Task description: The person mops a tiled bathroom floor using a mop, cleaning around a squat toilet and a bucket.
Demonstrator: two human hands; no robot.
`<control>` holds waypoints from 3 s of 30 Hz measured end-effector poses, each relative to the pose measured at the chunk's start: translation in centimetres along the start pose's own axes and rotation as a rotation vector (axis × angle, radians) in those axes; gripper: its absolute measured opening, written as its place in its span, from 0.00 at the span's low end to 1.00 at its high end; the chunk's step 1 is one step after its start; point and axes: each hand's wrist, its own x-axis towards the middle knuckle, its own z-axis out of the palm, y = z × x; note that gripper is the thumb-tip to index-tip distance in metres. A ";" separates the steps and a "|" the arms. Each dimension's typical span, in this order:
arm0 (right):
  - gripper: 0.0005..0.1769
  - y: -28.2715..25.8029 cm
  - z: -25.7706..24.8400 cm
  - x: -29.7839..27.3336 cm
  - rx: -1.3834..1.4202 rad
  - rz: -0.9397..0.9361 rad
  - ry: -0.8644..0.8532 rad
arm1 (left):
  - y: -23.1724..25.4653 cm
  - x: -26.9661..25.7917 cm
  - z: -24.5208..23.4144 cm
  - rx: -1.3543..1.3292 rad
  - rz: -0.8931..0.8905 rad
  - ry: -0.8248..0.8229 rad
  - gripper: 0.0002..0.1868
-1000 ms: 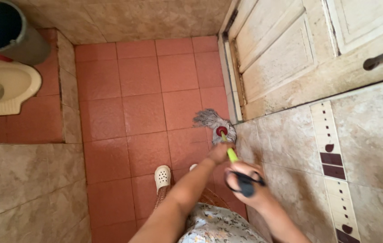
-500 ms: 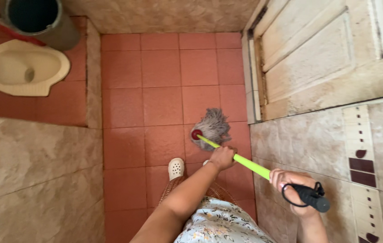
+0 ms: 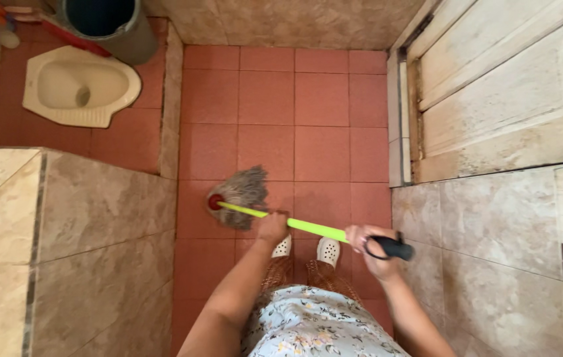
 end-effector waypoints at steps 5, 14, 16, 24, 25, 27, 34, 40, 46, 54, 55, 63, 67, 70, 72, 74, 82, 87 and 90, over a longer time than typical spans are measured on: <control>0.18 5.8 6.6 2.4 0.079 0.064 -0.024 | -9.2 -0.9 -0.5 0.071 -0.198 -0.043 0.14; 0.15 3.5 14.5 8.2 -0.211 0.066 -0.190 | -12.5 -4.5 -5.4 -0.484 -0.271 0.275 0.15; 0.12 2.6 15.5 7.7 -0.242 0.038 -0.185 | -13.1 -4.2 -4.0 -0.551 -0.392 0.255 0.14; 0.12 -3.4 11.1 5.7 -0.232 0.238 -0.056 | -6.5 -0.3 1.8 -0.477 -0.325 0.408 0.10; 0.14 -4.6 10.1 5.1 -0.263 0.223 -0.050 | -4.8 -0.2 2.5 -0.417 -0.296 0.434 0.09; 0.18 -7.1 8.2 4.2 -0.330 0.182 -0.030 | -1.0 0.2 3.6 -0.292 -0.223 0.486 0.10; 0.17 -15.1 3.2 1.0 -0.467 0.231 0.012 | 11.2 0.0 6.3 -0.515 -0.037 0.528 0.08; 0.07 -19.4 0.0 -1.6 -0.702 0.182 0.074 | 21.4 -0.5 7.7 -0.684 0.053 0.484 0.10; 0.07 -21.1 -3.4 -3.5 -0.839 0.237 0.158 | 29.2 2.2 12.0 -0.815 0.225 0.516 0.09; 0.10 -21.4 -5.7 -6.3 -0.942 0.294 0.270 | 36.7 2.8 15.8 -0.974 0.371 0.412 0.16; 0.06 -21.0 -5.6 -6.6 -0.907 0.252 0.275 | 36.7 3.0 15.8 -0.977 0.394 0.338 0.17; 0.03 -20.0 -6.2 -10.4 -0.920 0.302 0.159 | 35.1 1.8 14.7 -0.541 0.500 0.070 0.10; 0.03 -22.1 -7.5 -12.4 -0.909 0.228 0.127 | 35.6 0.3 13.7 -0.380 0.533 0.040 0.09; 0.06 -23.1 -7.7 -13.3 -0.721 0.139 0.117 | 34.8 -1.3 12.7 -0.308 0.530 0.006 0.10; 0.08 -23.4 -7.1 -13.8 -0.628 0.208 0.118 | 33.4 -2.6 12.1 -0.294 0.521 0.023 0.12; 0.07 -23.2 -6.5 -14.0 -0.558 0.194 0.112 | 32.1 -3.6 11.6 -0.225 0.486 0.018 0.13; 0.08 -19.9 -3.8 -14.4 -0.279 0.108 0.143 | 23.8 -7.4 8.7 -0.097 0.383 0.064 0.14; 0.14 -15.2 -2.0 -13.2 -0.129 0.069 0.119 | 16.9 -7.5 8.2 0.073 0.283 0.045 0.16; 0.14 -11.8 -0.4 -12.3 -0.060 0.055 0.102 | 12.2 -7.9 8.1 0.066 0.145 0.000 0.11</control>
